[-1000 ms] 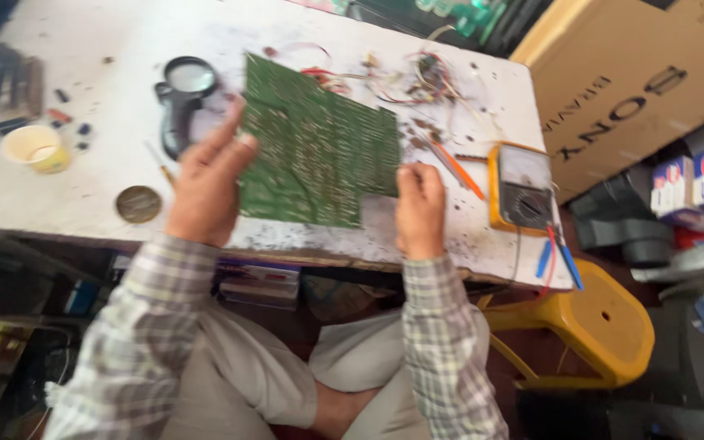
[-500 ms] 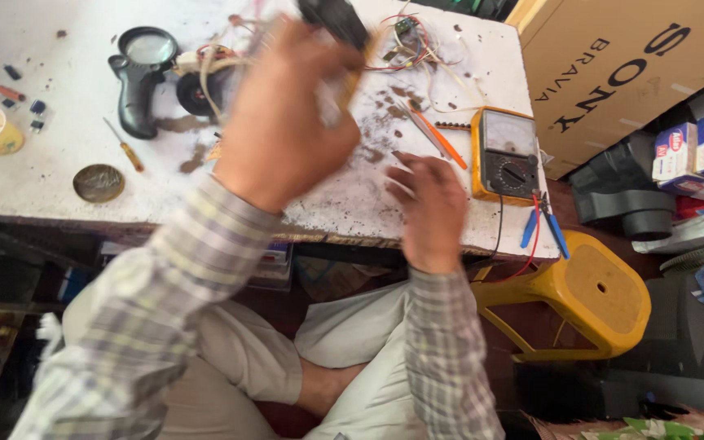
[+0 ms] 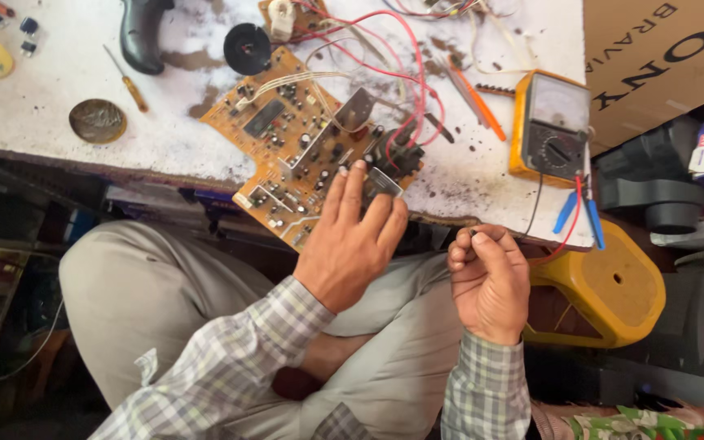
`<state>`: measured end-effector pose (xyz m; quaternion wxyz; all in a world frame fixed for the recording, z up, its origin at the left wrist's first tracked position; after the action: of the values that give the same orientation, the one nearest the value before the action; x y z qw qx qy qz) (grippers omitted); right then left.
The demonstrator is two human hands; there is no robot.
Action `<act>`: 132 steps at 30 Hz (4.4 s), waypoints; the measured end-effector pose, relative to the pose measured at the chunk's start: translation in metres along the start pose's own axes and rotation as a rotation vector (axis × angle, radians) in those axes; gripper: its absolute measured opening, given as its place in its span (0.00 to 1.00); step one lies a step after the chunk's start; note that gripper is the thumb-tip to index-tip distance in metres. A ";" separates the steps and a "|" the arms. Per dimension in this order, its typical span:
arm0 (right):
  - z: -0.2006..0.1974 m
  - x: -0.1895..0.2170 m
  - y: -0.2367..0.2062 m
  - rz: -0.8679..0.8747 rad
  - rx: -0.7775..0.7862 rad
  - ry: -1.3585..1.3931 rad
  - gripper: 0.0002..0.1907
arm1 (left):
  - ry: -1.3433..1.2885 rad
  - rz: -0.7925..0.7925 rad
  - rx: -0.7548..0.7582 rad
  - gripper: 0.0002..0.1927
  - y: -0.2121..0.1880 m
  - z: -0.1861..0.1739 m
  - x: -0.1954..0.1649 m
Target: The person tests a small electronic component with a multimeter, then uses a soldering iron to work on a green circuit board. They inspect the board with a magnifying glass and handle various tools and components on a cluttered workbench.
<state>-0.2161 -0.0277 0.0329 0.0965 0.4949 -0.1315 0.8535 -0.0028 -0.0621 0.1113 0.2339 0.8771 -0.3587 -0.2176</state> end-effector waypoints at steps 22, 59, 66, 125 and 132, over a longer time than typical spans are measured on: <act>0.095 -0.033 -0.007 0.110 0.296 0.012 0.07 | -0.323 -0.232 -0.353 0.30 -0.127 -0.001 0.099; 0.064 -0.017 0.026 -0.203 -0.033 -0.423 0.06 | -0.271 -0.234 -0.343 0.43 -0.112 0.044 0.092; 0.069 -0.006 0.012 -0.224 -0.009 -0.391 0.06 | -0.258 -0.230 -0.346 0.42 -0.116 0.046 0.089; 0.134 -0.021 -0.027 -0.812 0.601 -1.588 0.16 | -0.220 -0.207 -0.346 0.40 -0.114 0.038 0.072; 0.117 -0.033 -0.007 -0.643 0.617 -1.468 0.10 | -0.208 -0.205 -0.347 0.40 -0.109 0.031 0.075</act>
<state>-0.1019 -0.0599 0.0607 0.0854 0.9392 0.2239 0.2461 0.0859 -0.0561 0.0088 0.3197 0.8285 -0.2473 -0.3877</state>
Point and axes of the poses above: each hand's wrist, its own y-axis towards the middle knuckle, its own z-axis out of the palm, x = y × z, the point moved 7 cm from there along y, towards the middle knuckle, and after that the axes turned 5 degrees about -y, right-handed, at the moved point
